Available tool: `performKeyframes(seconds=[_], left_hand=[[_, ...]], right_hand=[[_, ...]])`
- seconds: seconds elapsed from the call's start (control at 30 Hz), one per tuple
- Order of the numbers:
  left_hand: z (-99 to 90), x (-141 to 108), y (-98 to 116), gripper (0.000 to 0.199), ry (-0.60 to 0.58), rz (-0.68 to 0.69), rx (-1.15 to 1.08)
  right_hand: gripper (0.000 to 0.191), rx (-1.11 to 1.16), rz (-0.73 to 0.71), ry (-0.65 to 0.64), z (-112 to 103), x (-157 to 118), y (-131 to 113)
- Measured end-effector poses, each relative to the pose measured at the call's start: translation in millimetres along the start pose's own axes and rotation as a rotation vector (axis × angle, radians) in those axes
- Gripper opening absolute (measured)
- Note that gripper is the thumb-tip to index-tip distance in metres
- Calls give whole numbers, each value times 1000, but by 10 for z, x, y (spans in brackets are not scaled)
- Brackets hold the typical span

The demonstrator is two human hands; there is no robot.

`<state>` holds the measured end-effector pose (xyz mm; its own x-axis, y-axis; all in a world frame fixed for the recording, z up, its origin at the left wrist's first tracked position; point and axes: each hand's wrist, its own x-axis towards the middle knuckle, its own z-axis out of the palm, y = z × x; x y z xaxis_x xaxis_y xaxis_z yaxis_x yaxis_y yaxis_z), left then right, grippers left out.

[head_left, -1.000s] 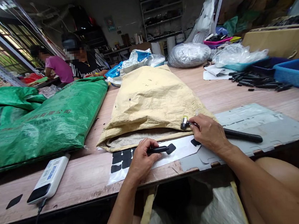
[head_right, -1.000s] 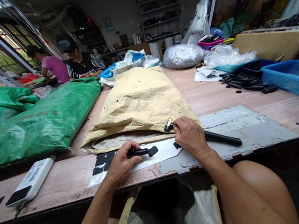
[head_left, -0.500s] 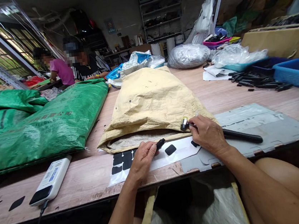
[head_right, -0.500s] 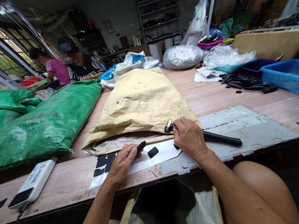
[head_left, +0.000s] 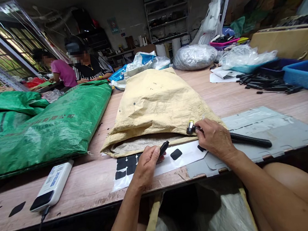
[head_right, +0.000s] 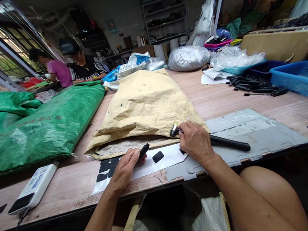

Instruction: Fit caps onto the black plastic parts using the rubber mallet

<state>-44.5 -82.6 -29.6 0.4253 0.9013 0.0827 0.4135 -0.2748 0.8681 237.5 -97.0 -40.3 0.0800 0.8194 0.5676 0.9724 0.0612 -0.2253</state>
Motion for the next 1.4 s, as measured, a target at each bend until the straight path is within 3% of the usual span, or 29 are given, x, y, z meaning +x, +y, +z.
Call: performKeyframes(seconds=[0.17,0.3,0.47,0.6,0.8,1.1,1.4], left_hand=[[-90,-47,110,47,-58,47,6],[-79,-132,275,47,-136,71,-6],[123,-195,395,43,-207,20,-78],[223,-215,367,43,-203,26,-18],[241,-203,328,41,-169,13,48],[255,-199,298,42,-169,55,113],[270,-192,298,45,-149,-16,26]], right_hand=[[14,83,42,-19,-68,65,15],[36,242,-60,34,-250,88,-119],[36,652,-407,-289,-441,-16,-449],[16,552,-394,-476,-476,-84,-570],[26,482,-432,-613,-501,-77,-516],[25,514,-543,-532,-351,-78,-496],[26,516,-443,-537,-365,-97,-534]])
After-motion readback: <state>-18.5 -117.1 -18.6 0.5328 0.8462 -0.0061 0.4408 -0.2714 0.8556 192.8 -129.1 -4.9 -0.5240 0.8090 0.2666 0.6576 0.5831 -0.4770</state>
